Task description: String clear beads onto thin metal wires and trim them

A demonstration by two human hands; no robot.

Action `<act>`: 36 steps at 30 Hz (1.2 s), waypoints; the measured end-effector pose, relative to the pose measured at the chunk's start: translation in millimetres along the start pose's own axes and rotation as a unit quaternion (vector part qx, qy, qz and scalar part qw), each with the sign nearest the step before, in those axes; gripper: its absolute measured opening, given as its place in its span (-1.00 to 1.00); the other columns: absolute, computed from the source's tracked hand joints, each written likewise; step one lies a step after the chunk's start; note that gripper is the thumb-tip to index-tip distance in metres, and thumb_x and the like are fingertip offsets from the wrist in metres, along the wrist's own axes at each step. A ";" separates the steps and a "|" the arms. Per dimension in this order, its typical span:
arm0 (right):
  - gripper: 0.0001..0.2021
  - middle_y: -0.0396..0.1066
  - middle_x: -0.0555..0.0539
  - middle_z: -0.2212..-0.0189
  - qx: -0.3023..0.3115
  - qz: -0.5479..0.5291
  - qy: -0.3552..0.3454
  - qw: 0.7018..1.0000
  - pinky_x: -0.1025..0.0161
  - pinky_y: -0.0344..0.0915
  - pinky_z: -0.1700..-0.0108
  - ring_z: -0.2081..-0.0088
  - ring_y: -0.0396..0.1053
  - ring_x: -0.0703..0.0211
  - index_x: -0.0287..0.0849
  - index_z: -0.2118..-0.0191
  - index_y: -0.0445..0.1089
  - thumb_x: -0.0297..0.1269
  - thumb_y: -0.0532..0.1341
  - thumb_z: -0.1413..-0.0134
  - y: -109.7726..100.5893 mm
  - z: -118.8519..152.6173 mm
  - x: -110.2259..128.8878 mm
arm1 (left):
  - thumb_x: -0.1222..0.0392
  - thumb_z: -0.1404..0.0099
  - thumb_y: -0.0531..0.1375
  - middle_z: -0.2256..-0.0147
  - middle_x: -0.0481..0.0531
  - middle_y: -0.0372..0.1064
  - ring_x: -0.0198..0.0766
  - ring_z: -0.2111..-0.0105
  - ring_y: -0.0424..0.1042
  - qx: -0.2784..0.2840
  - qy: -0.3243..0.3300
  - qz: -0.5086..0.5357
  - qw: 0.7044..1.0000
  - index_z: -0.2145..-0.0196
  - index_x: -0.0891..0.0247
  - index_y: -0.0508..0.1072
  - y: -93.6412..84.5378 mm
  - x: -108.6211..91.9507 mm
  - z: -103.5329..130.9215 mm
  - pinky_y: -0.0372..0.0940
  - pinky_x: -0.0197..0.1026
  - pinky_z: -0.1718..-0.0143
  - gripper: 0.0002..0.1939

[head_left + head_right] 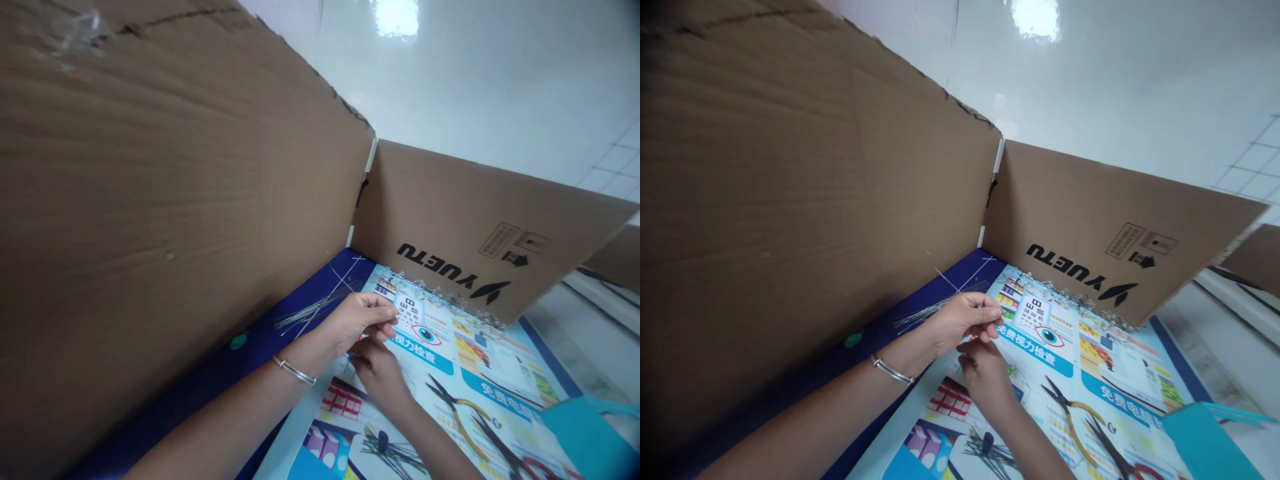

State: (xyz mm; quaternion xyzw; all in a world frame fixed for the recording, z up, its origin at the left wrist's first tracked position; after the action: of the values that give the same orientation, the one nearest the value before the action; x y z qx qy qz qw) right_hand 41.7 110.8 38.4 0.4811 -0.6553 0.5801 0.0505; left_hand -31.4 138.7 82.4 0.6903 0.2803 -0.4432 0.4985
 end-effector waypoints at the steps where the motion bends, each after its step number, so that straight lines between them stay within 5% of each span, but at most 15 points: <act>1: -0.82 0.43 -0.09 0.32 -0.023 -0.036 0.036 0.998 0.19 0.26 0.22 0.28 0.35 0.10 -0.14 0.31 0.45 -0.38 0.11 0.00 -19.5 10.4 -12.0 | 0.12 -0.08 0.25 0.56 0.02 0.41 -0.44 0.63 0.36 0.003 -0.010 0.000 1.000 0.40 0.38 0.41 2.9 8.3 -0.3 0.24 -0.40 0.58 -0.76; 5: -0.80 0.42 -0.05 0.43 -0.126 -0.152 0.182 0.963 0.19 0.30 0.34 0.42 0.33 0.14 -0.12 0.29 0.43 -0.16 0.18 0.02 -80.7 57.8 -57.2 | 0.08 -0.05 0.27 0.51 0.05 0.44 -0.39 0.60 0.39 0.001 -0.041 -0.011 0.999 0.40 0.37 0.41 15.7 41.1 2.0 0.26 -0.37 0.55 -0.73; 10: -0.75 0.37 -0.03 0.44 -0.223 -0.234 0.194 0.926 0.22 0.28 0.34 0.38 0.31 0.15 -0.17 0.30 0.40 -0.17 0.28 0.14 -111.8 91.0 -71.1 | 0.08 -0.05 0.26 0.53 0.05 0.44 -0.38 0.60 0.38 -0.019 -0.071 -0.039 0.997 0.42 0.37 0.41 32.3 70.9 9.1 0.26 -0.37 0.57 -0.73; 17: -0.91 0.31 -0.01 0.39 -0.216 -0.215 0.112 0.946 0.26 0.21 0.30 0.34 0.28 0.20 -0.15 0.41 0.37 -0.38 0.28 0.14 -123.6 89.8 -60.3 | 0.11 -0.06 0.25 0.62 0.03 0.42 -0.35 0.63 0.36 -0.021 -0.092 -0.089 0.992 0.41 0.38 0.40 46.0 71.8 13.1 0.26 -0.33 0.56 -0.75; 36: -0.91 0.27 -0.01 0.40 -0.219 -0.243 0.096 0.940 0.27 0.21 0.33 0.33 0.27 0.19 -0.14 0.43 0.34 -0.41 0.27 0.12 -116.1 92.8 -61.3 | 0.16 -0.09 0.20 0.62 0.01 0.43 -0.32 0.62 0.34 -0.038 -0.051 -0.186 0.981 0.43 0.33 0.41 45.1 62.4 13.6 0.24 -0.30 0.52 -0.84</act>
State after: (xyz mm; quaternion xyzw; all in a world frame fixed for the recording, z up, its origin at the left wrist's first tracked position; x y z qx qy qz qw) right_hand 199.9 86.6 52.9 0.5449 -0.6214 0.4359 0.3561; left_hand 29.5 106.9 45.1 0.5832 0.3946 -0.5518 0.4469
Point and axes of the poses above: each hand's wrist, its own z-axis away from the middle knuckle, its own y-axis out of the palm, x = y × z, the point moved 6 cm from there along -z, towards the middle knuckle
